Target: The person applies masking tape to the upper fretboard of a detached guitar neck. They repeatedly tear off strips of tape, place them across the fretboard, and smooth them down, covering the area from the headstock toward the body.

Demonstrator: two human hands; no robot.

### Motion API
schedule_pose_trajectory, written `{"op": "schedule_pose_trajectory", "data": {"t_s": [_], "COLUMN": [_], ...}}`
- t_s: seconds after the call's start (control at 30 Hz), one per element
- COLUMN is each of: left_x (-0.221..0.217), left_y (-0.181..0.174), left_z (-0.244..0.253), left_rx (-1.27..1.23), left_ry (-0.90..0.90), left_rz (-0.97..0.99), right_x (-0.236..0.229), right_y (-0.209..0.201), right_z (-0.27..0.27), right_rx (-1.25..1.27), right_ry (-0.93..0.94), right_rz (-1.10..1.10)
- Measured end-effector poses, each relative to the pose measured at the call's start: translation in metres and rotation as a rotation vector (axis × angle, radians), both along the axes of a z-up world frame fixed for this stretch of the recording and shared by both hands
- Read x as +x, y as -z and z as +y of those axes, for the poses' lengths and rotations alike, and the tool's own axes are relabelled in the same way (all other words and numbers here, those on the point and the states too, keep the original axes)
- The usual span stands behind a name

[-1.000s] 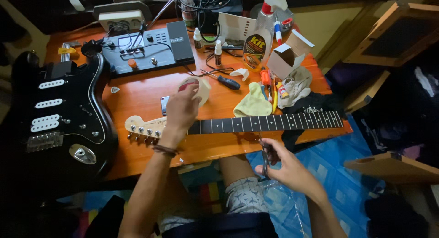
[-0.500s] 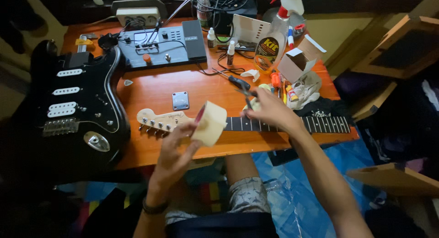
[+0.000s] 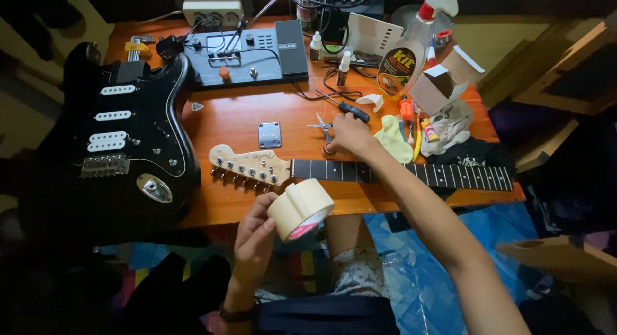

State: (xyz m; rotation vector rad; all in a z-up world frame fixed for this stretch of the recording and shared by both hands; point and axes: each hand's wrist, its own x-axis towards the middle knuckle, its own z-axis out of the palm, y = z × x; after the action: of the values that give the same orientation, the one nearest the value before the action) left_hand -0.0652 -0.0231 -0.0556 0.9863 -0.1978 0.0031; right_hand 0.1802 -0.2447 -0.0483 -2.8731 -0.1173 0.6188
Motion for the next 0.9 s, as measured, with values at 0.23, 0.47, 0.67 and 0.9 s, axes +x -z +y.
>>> {"op": "schedule_pose_trajectory", "data": {"t_s": [0.23, 0.47, 0.67, 0.9], "left_x": [0.004, 0.003, 0.003, 0.008], "left_y": [-0.002, 0.001, -0.006, 0.001], "left_z": [-0.014, -0.029, -0.036, -0.034], "left_rx": [-0.201, -0.434, -0.469, -0.31], "left_ry": [-0.009, 0.114, 0.22, 0.249], "left_rz": [0.048, 0.178, 0.238, 0.309], "right_x": [0.023, 0.019, 0.027, 0.022], "right_y": [0.008, -0.008, 0.008, -0.004], "right_z": [-0.001, 0.006, 0.002, 0.004], "right_rx": [-0.189, -0.27, -0.279, -0.341], "right_ry": [-0.132, -0.258, -0.279, -0.227], "right_rz": [0.044, 0.047, 0.003, 0.051]}}
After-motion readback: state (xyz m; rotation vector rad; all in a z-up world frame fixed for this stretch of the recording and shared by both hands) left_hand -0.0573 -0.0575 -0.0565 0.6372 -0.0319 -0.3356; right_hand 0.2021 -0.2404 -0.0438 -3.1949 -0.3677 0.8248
